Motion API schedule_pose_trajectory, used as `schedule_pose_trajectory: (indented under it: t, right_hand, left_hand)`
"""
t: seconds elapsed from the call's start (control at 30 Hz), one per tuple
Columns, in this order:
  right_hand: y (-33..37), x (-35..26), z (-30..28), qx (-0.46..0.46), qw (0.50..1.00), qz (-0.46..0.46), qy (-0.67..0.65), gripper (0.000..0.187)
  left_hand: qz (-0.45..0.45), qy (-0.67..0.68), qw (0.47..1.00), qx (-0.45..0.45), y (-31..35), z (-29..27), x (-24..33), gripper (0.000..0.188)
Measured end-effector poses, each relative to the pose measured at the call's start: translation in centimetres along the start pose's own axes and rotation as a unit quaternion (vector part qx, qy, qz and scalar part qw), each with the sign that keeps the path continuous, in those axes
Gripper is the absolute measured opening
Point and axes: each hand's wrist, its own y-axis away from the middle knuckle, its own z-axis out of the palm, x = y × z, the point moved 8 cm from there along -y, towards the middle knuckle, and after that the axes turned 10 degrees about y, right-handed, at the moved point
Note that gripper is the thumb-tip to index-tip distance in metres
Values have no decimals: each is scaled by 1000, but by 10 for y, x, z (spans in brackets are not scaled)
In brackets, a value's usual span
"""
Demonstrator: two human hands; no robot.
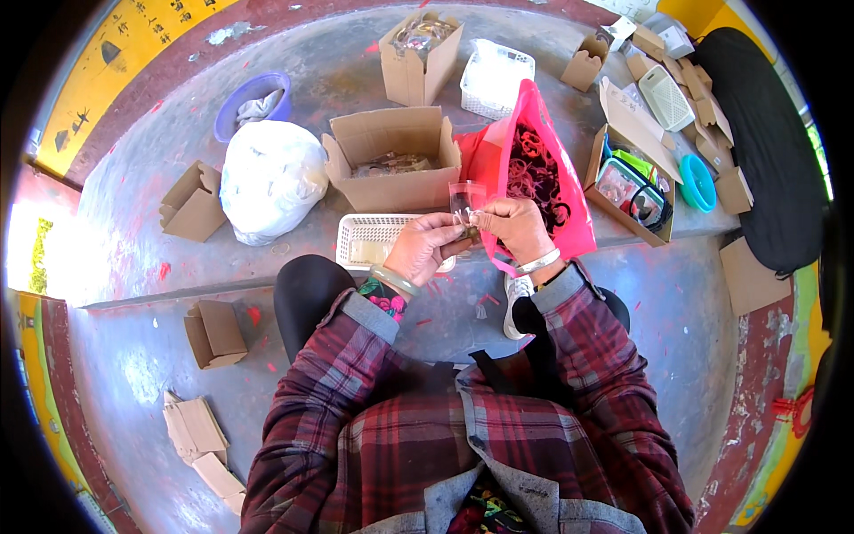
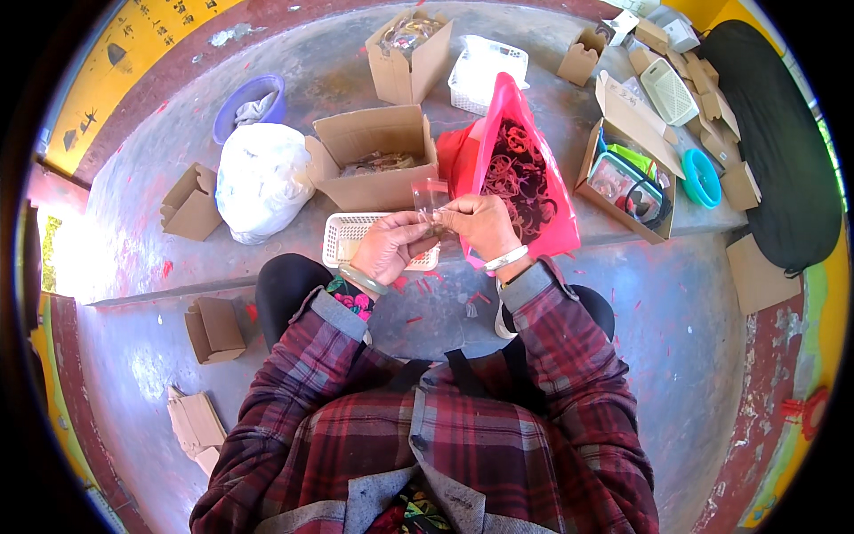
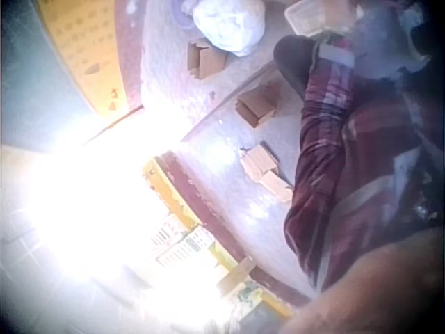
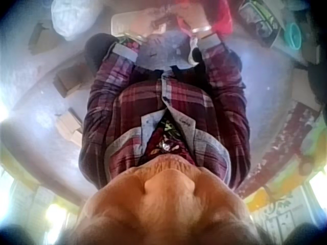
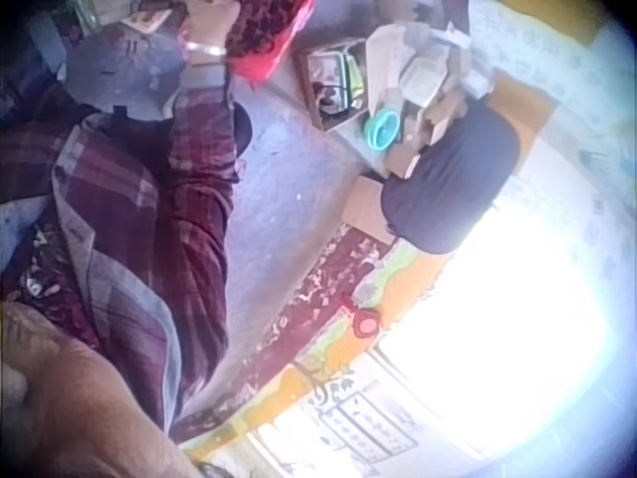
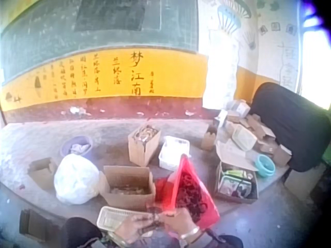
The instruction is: The person sits on the floor and sorts hair ties from a pink bag into a white basket. They pick up individual hair ties, inspect them, and place them into the basket. The person also handles a small plastic bag containing hair ties.
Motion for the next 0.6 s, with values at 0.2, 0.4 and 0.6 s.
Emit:
schedule_pose_trajectory:
  t: [0.2, 0.4, 0.6]
  right_hand:
    - [2, -14, 8, 4, 992, -54, 111, 12]
    - [-2, 13, 9, -30, 999, 30, -29, 13]
    - [-1, 20, 8, -11, 986, 85, -140, 13]
  left_hand:
    - [-8, -15, 1000, 10, 0, -6, 0, 15]
    - [4, -11, 1000, 15, -6, -18, -2, 15]
    - [28, 18, 999, 18, -4, -12, -3, 16]
